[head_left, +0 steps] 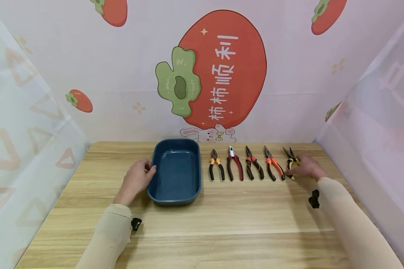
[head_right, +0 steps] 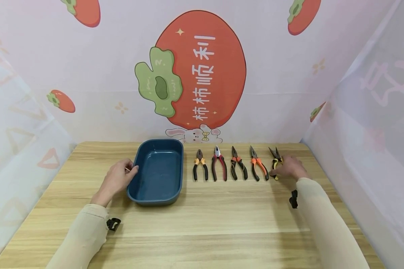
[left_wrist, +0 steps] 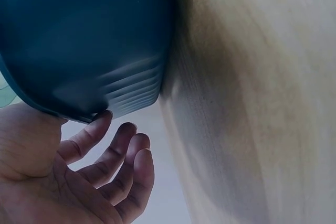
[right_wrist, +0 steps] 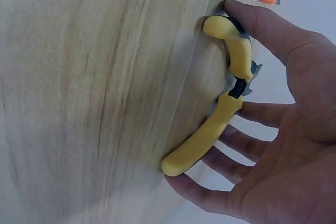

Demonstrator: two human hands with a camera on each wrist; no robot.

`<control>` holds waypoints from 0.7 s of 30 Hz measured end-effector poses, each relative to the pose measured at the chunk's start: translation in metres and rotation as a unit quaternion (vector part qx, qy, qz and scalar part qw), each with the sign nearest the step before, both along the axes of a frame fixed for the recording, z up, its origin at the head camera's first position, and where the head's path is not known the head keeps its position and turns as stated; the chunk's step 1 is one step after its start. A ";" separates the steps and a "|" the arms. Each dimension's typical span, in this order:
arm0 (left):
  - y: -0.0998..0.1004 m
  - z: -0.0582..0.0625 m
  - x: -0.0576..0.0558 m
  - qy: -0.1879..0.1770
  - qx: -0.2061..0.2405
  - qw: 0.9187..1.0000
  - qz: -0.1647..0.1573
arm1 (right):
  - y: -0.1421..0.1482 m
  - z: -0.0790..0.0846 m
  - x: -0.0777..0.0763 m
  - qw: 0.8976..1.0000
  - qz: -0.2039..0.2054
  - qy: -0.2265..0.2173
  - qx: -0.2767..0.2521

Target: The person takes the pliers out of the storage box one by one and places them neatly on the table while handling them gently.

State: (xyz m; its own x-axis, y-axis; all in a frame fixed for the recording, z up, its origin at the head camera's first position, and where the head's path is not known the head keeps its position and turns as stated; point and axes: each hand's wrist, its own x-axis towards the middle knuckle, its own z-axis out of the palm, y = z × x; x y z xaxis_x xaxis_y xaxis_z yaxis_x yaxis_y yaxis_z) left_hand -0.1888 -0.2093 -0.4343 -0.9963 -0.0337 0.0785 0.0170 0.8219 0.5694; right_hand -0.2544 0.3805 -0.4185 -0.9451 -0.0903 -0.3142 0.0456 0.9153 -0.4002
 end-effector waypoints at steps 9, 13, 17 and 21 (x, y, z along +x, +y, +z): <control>0.001 0.001 0.003 -0.005 -0.001 1.000 -0.008 | -0.002 0.006 0.013 0.999 -0.004 0.046 0.012; -0.002 0.004 0.004 0.006 -0.008 1.000 -0.012 | -0.018 0.014 0.026 0.996 -0.005 0.092 -0.001; -0.003 0.005 0.006 0.011 -0.008 1.000 -0.014 | -0.043 0.020 0.040 0.987 0.011 0.158 -0.008; -0.003 0.008 0.009 0.011 -0.012 1.000 -0.008 | -0.067 0.023 0.057 0.973 0.038 0.229 -0.016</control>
